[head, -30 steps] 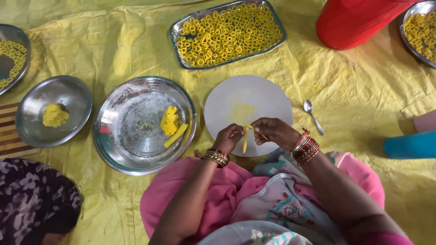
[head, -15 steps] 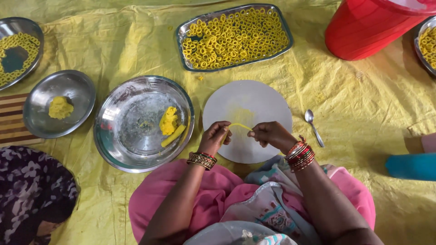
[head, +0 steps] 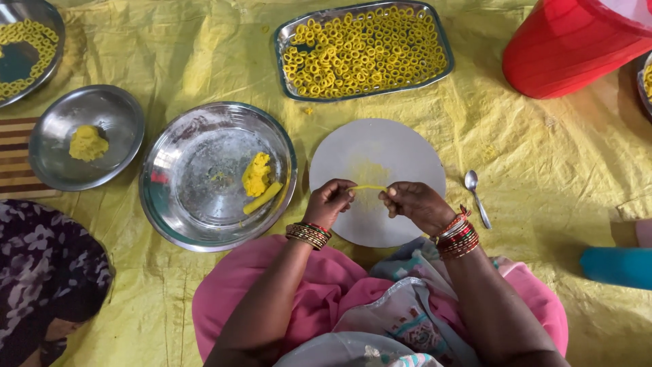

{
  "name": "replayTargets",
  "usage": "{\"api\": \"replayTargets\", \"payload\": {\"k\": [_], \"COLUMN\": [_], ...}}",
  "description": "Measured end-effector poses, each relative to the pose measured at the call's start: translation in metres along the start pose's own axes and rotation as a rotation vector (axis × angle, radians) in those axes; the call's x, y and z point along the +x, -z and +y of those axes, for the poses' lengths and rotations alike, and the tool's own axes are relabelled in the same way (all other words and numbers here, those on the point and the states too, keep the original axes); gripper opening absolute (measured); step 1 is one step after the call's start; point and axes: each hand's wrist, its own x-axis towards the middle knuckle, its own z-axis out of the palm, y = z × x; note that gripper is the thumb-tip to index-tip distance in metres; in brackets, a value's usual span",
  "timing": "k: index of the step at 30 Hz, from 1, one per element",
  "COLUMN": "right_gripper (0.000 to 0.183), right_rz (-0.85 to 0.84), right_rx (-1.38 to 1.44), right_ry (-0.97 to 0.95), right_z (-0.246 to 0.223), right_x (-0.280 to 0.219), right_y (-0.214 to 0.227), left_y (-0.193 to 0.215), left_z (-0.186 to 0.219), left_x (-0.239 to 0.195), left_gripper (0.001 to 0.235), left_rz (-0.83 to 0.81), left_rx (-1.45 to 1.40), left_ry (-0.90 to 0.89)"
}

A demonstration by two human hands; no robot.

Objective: The person rolls small pieces of yellow dough into thin strips on a white board, then joins the ends to form rings. The finished rings are placed into a metal tray. The process is repeated continuously.

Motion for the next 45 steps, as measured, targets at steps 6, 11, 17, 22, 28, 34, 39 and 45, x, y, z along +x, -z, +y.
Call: {"api": "replayTargets", "payload": {"k": [6, 11, 17, 22, 28, 34, 39, 45], "right_gripper": [0.022, 0.017, 0.022, 0.02, 0.021, 0.02, 0.018, 0.017], "right_rz": [-0.02, 0.187, 0.259, 0.271, 0.267, 0.248, 0.167, 0.073], "right_rx": [0.317, -0.064, -0.821, -0.896, -0.905, -0.918, -0.583, 0.052], "right_ry": [0.072, 0.175, 0.451, 0.466, 0.404, 0.387, 0.232, 0.084], "right_z": [0.006, 0.011, 0.008, 0.003, 0.0, 0.009, 0.015, 0.004], "right_x": [0.001, 0.004, 0.005, 0.001, 0.003, 0.008, 0.014, 0.002], "right_y": [0.0, -0.02, -0.034, -0.039, -0.042, -0.03, -0.014, -0.005], "left_y": [-0.012, -0.031, -0.03, -0.021, -0.014, -0.009, 0.001, 0.023], "left_z": [-0.001, 0.003, 0.015, 0.014, 0.008, 0.002, -0.001, -0.009], "left_x": [-0.003, -0.018, -0.021, -0.016, -0.013, -0.006, 0.003, 0.015], "left_gripper": [0.018, 0.023, 0.023, 0.02, 0.019, 0.02, 0.025, 0.025], "left_rz": [-0.007, -0.106, -0.158, -0.139, -0.135, -0.142, -0.089, 0.051], "left_rx": [0.141, 0.361, 0.29, 0.177, 0.189, 0.065, -0.138, -0.284], "left_ry": [0.012, -0.003, 0.009, -0.011, -0.007, 0.028, 0.115, 0.078]}}
